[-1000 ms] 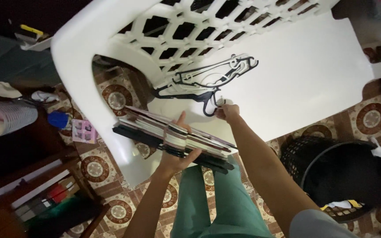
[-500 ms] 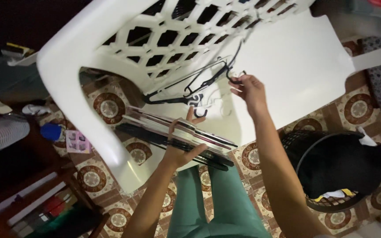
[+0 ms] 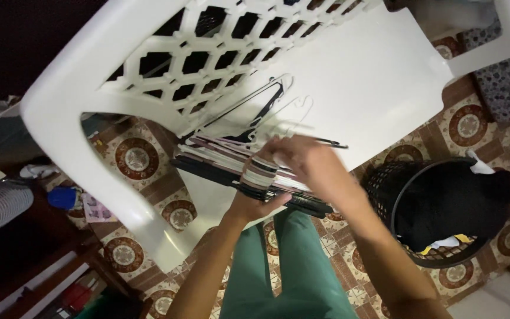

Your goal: The person gathers plastic hangers from a white chair, stacks them by hand, and hangs them on a metal drying rack. The person repeats this process to clear the chair and organize the hangers on the rack.

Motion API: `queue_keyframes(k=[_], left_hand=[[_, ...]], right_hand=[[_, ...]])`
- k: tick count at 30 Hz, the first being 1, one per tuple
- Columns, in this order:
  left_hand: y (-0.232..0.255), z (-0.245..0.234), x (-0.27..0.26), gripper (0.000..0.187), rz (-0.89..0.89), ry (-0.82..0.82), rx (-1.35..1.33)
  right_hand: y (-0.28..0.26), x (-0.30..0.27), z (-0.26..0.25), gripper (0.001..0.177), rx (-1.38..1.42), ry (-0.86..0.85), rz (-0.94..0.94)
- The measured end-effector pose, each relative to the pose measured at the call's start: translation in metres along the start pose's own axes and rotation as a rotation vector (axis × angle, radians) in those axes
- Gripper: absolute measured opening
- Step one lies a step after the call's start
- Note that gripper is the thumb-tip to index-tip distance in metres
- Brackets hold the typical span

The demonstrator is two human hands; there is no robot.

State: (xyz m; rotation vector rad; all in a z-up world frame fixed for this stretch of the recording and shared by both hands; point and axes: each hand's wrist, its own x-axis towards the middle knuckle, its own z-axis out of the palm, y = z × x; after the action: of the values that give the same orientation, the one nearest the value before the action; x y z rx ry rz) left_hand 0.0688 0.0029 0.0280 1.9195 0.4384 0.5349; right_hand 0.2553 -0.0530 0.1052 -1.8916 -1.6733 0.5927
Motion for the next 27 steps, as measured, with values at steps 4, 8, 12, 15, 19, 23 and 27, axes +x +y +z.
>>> queue_keyframes(k=[4,8,12,15,19,23,27], left_hand=[[-0.017,0.007,-0.006,0.098,0.067,0.004,-0.076],[-0.016,0.000,-0.009,0.105,-0.030,-0.028,-0.187],[-0.018,0.000,-0.018,0.107,-0.086,-0.003,-0.084],[-0.030,0.005,-0.033,0.098,0.093,0.061,0.428],[-0.019,-0.002,-0.037,0.101,-0.104,0.028,0.022],[-0.020,0.000,-0.046,0.097,-0.143,0.025,0.053],[-0.030,0.006,-0.057,0.093,-0.104,0.084,0.092]], right_hand=[[-0.001,-0.002,0.004,0.015,0.083,-0.088,0.106],[0.066,0.002,0.020,0.020,0.306,0.065,0.326],[0.178,0.001,0.069,0.017,0.405,0.116,0.793],[0.262,-0.024,0.135,0.023,0.333,-0.033,0.935],[0.306,-0.053,0.198,0.031,-0.054,-0.310,0.956],[0.267,-0.056,0.211,0.052,0.017,-0.494,1.179],[0.241,-0.049,0.209,0.049,0.044,-0.381,1.342]])
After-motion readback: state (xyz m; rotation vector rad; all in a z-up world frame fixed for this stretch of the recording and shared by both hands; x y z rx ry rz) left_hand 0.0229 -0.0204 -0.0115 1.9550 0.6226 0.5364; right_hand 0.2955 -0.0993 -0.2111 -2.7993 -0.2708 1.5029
